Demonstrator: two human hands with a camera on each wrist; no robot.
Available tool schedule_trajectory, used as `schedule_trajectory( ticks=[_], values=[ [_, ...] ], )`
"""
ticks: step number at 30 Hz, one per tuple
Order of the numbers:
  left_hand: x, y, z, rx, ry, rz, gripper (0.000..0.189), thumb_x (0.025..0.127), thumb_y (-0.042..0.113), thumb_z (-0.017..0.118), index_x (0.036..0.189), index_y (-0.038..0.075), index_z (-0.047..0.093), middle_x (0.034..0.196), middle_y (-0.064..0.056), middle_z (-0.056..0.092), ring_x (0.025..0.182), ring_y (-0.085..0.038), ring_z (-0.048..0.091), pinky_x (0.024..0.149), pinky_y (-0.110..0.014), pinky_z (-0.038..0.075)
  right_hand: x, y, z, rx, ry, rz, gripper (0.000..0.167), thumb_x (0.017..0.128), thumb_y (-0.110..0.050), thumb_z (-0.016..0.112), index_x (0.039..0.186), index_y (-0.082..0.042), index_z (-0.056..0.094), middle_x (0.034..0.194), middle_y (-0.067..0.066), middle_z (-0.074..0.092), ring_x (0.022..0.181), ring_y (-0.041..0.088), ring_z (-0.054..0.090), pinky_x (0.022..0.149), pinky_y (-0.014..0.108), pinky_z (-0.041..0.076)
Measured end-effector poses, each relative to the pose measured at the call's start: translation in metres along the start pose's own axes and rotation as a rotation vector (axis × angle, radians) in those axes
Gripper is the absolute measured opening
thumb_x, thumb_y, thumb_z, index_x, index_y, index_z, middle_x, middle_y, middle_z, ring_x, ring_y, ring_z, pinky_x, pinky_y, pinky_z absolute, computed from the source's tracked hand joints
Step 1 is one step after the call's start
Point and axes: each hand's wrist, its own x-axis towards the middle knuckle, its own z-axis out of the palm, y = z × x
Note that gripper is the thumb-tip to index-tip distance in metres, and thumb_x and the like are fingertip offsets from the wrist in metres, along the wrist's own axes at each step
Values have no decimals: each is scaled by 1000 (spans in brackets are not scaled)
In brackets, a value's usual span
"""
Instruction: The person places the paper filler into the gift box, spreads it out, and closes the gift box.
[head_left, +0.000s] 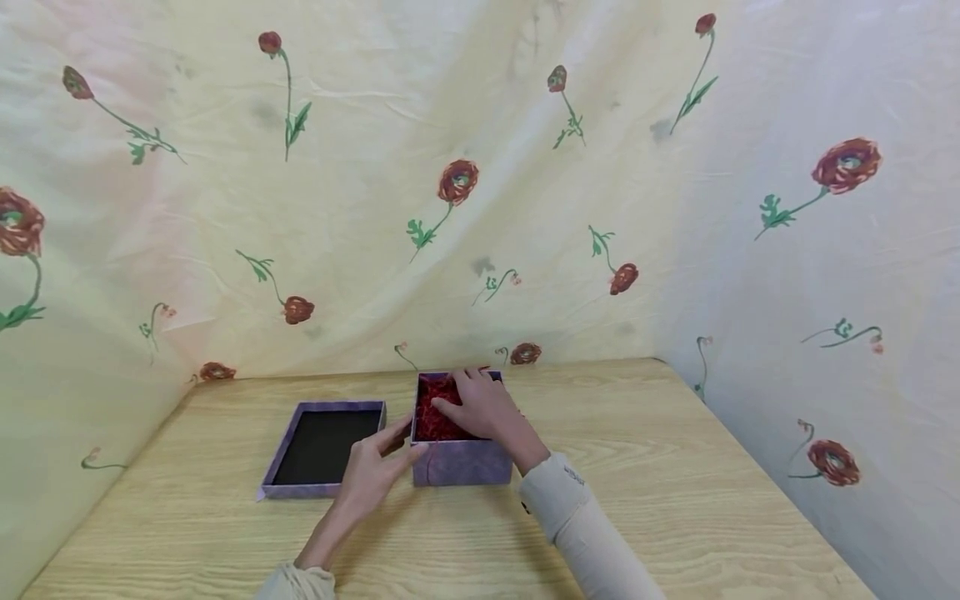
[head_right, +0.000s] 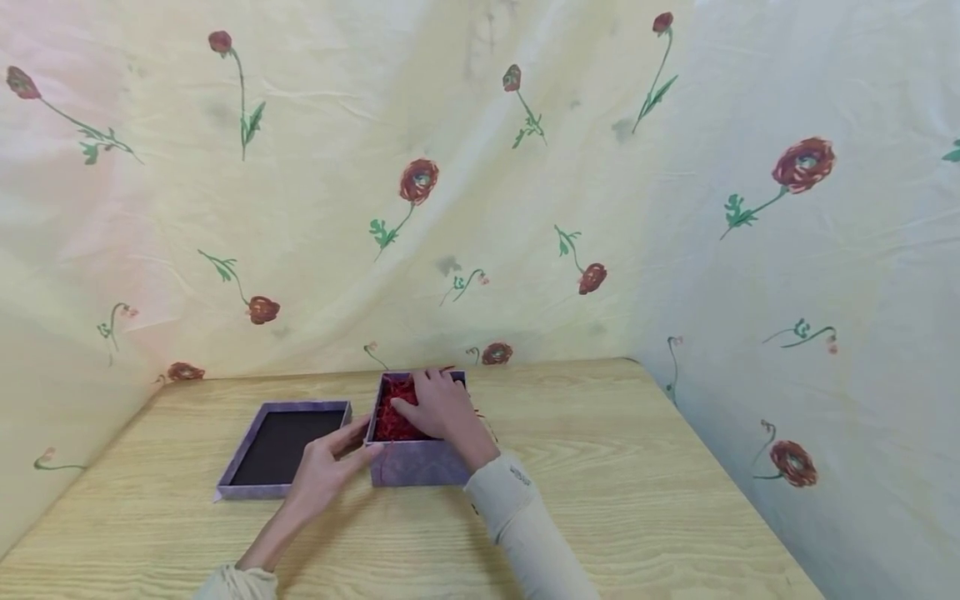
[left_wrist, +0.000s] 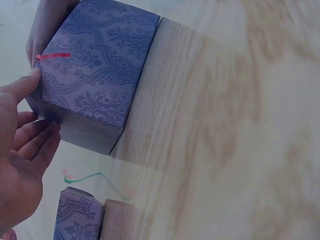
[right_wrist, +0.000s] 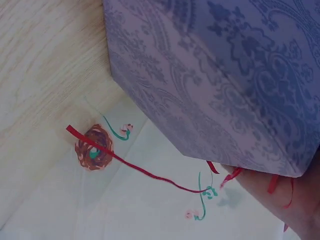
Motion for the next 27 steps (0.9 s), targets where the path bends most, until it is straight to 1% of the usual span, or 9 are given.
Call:
schedule_trajectory(
  ticks=[2, 4, 7, 12, 16, 18, 24, 27],
  values=[
    [1, 0, 0, 3, 1, 10, 58, 95, 26, 78, 146, 7, 60, 140, -14, 62, 123, -33, 63, 100, -49, 53, 1, 0, 0, 20, 12, 14, 64, 102, -44, 65, 150, -3, 51, 147, 18, 53, 132, 42, 52, 106, 59, 45],
    [1, -1, 0, 7, 1, 14, 58, 95, 26, 78, 146, 7, 60, 140, -14, 62, 123, -33, 64, 100, -48, 53, 2, 1, 1, 39, 3, 21, 67, 102, -41, 66, 153, -2, 47, 150, 19, 50, 133, 43, 51, 106, 58, 45],
    [1, -1, 0, 10, -2, -1, 58, 95, 28, 78, 146, 8, 60, 140, -13, 62, 123, -32, 64, 100, -47, 53, 5, 1, 4, 66, -62, 37, 64, 104, -39, 65, 152, 0, 47, 150, 21, 48, 130, 43, 53, 104, 56, 48],
    [0, -2, 0, 7, -1, -10, 59, 96, 29, 77, 147, 7, 59, 140, -15, 62, 124, -34, 63, 100, -49, 52, 8, -1, 8, 102, -200, 57, 61, 107, -37, 60, 148, 5, 49, 150, 26, 47, 130, 40, 55, 105, 52, 49],
    [-1, -1, 0, -3, -2, -23, 59, 96, 30, 78, 147, 8, 60, 140, -15, 62, 125, -34, 62, 101, -49, 52, 11, -2, 12, 118, -269, 70, 61, 108, -36, 58, 150, 6, 47, 152, 25, 46, 133, 37, 54, 107, 50, 47],
    [-1, -1, 0, -10, -2, -30, 59, 95, 30, 78, 147, 9, 60, 140, -15, 62, 125, -34, 62, 100, -48, 52, 12, -2, 14, 126, -292, 76, 60, 108, -36, 56, 151, 5, 46, 152, 23, 47, 135, 36, 53, 109, 49, 45],
    [-1, -2, 0, -5, 1, -22, 59, 96, 30, 78, 147, 9, 59, 140, -15, 62, 123, -33, 64, 99, -47, 53, 15, -1, 18, 154, -329, 61, 56, 108, -33, 57, 146, 6, 52, 141, 22, 59, 128, 35, 58, 105, 47, 48],
    [-1, -2, -1, -7, 0, -23, 60, 95, 31, 78, 148, 10, 59, 140, -15, 62, 123, -33, 64, 99, -47, 54, 18, -1, 19, 146, -349, 64, 57, 107, -34, 57, 147, 6, 52, 140, 21, 60, 128, 35, 59, 106, 47, 48]
  ],
)
